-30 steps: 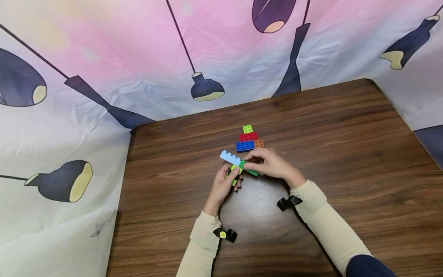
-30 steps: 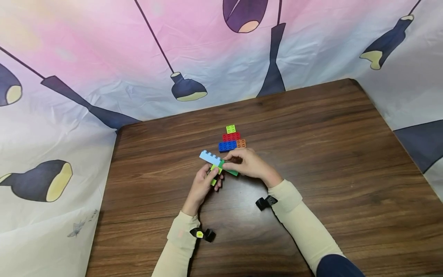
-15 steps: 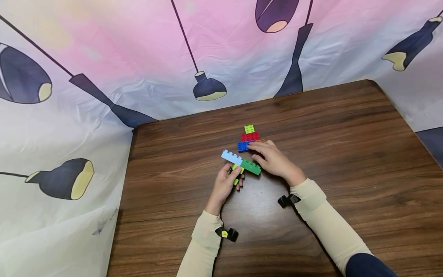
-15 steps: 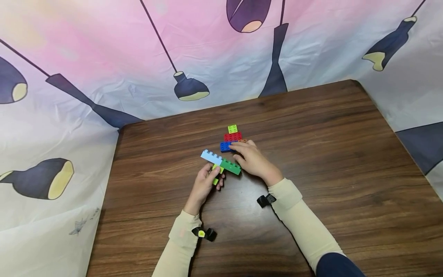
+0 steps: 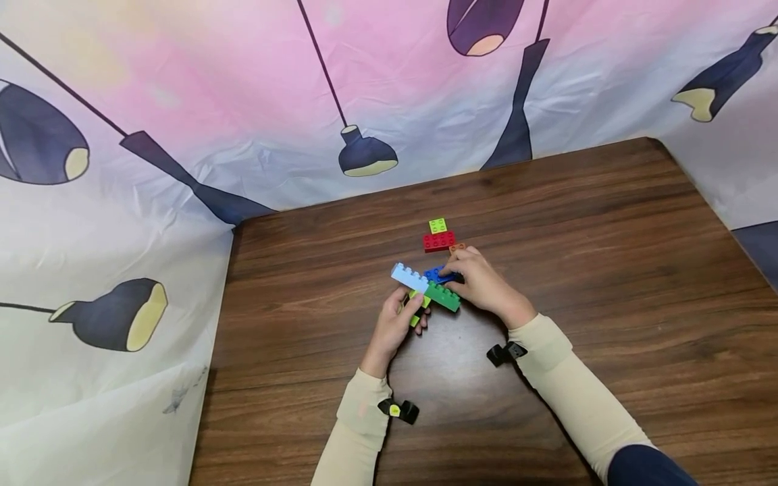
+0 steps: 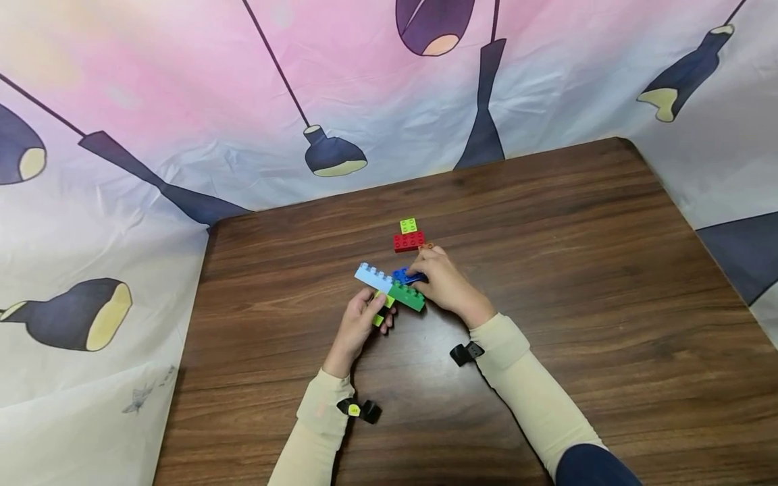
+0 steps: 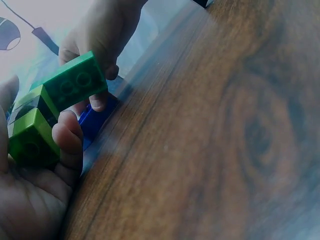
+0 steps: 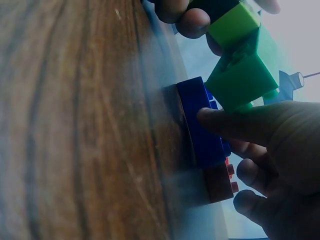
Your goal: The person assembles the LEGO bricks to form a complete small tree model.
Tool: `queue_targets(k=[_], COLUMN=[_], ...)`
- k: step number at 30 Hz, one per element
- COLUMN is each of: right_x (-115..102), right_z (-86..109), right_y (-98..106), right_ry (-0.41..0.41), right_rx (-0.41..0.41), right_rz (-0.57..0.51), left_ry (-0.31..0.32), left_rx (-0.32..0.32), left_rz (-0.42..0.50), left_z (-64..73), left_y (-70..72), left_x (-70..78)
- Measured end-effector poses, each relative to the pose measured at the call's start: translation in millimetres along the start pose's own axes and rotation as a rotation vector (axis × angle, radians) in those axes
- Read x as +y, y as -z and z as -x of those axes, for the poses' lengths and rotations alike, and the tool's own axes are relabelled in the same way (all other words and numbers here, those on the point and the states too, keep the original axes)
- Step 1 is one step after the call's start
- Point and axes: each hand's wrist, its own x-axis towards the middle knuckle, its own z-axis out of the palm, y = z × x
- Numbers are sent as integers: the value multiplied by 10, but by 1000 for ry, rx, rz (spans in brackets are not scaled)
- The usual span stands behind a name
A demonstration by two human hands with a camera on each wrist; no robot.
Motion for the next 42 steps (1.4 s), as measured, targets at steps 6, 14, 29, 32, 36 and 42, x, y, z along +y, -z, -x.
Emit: queue_targets(k=[6,14,29,32,36,42], right_x=[-9,5,-40,-41,-53,-92], right_z=[-11,-3,-11,-7,-4,-6], right_y=[19,27,65,62,58,54], right_ry=[33,10,-90,-100,-100,-93], right_rx=[3,77,61,54,47,41], right_rz=[18,-69,-478,-513,-532,-543], left_ry=[-1,19,43,42,43,34], left_rx=[4,17,11,7,0,-16], left_rz=[-1,-6,-19,-21,-21,-22], left_z=[-2,6,5,6,10,7], left_y=[4,-12,-10,-11,-9,-5], left_x=[3,18,15,14,16,10])
